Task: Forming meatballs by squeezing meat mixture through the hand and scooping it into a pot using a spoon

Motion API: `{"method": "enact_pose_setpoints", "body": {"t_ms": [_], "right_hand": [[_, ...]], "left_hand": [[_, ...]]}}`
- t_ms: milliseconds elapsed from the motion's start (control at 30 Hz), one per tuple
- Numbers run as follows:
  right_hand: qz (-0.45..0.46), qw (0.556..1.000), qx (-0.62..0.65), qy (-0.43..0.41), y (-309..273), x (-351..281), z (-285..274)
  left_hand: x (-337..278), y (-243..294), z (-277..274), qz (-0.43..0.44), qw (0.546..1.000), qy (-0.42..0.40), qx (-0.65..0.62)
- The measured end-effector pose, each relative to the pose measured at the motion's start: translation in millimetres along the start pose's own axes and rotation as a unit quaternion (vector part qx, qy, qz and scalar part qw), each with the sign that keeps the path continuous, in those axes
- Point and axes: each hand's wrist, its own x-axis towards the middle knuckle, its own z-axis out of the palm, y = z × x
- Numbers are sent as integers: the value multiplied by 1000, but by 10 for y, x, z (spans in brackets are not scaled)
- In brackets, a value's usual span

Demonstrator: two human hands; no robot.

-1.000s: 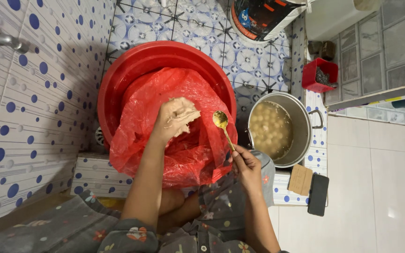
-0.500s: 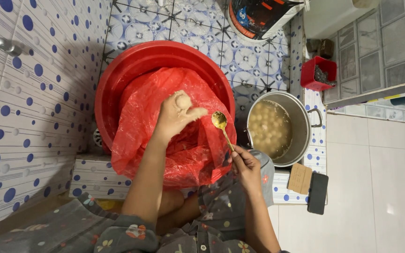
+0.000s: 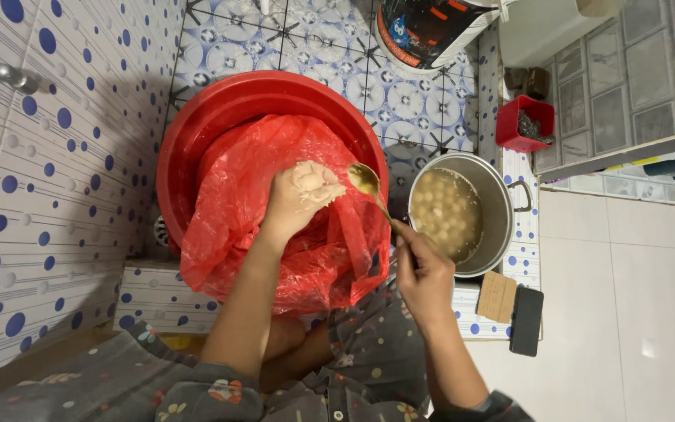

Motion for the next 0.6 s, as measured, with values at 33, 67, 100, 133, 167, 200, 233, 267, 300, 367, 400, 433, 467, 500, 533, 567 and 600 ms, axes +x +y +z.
{"method": "enact_pose_setpoints", "body": {"t_ms": [33, 67, 100, 133, 167, 200, 233, 267, 300, 367, 400, 433, 467, 500, 533, 567, 600], "right_hand": [[-58, 998, -27, 0, -16, 21, 3], [-116, 992, -55, 0, -32, 43, 6], [-117, 992, -55, 1, -79, 74, -2], [-150, 984, -97, -3, -124, 104, -11], [-180, 974, -139, -8, -169, 120, -24], [-179, 974, -140, -8, -153, 123, -6], [-198, 966, -164, -5, -134, 143, 16], [-216, 958, -188, -1, -116, 164, 37], [-216, 958, -189, -1, -96, 173, 81], [-255, 938, -234, 1, -55, 204, 177], [-255, 938, -234, 1, -35, 191, 196], [-242, 943, -227, -13, -18, 169, 219], [-229, 948, -220, -28, 0, 149, 243], [-228, 948, -220, -28, -18, 159, 252], [-159, 975, -129, -84, -34, 171, 259], [-87, 986, -36, -138, -50, 173, 264], [-85, 986, -36, -137, 199, 127, 308]], "left_hand": [[-5, -3, 11, -10, 1000, -1, -22], [-9, -5, 22, -19, 999, -3, -45], [6, -84, 16, -18, 999, -3, -44], [22, -164, 11, -8, 999, -13, -33], [21, -248, 7, 0, 999, -24, -21], [-22, -335, 15, -2, 999, -25, -21], [-42, -420, 23, -22, 999, -19, -31], [-61, -505, 31, -43, 998, -13, -41], [-71, -344, 58, -43, 998, -14, -42], [-77, -23, 106, -125, 987, -10, -101], [-69, -92, 113, -125, 987, -11, -101], [-70, -161, 114, -125, 990, 11, -64], [-70, -231, 116, -126, 991, 32, -27], [-67, -333, 107, -126, 991, 31, -26], [-64, -436, 100, -165, 981, 32, 100], [-67, -540, 96, -202, 953, 30, 225], [-71, -676, 86, -203, 953, 28, 225]]}}
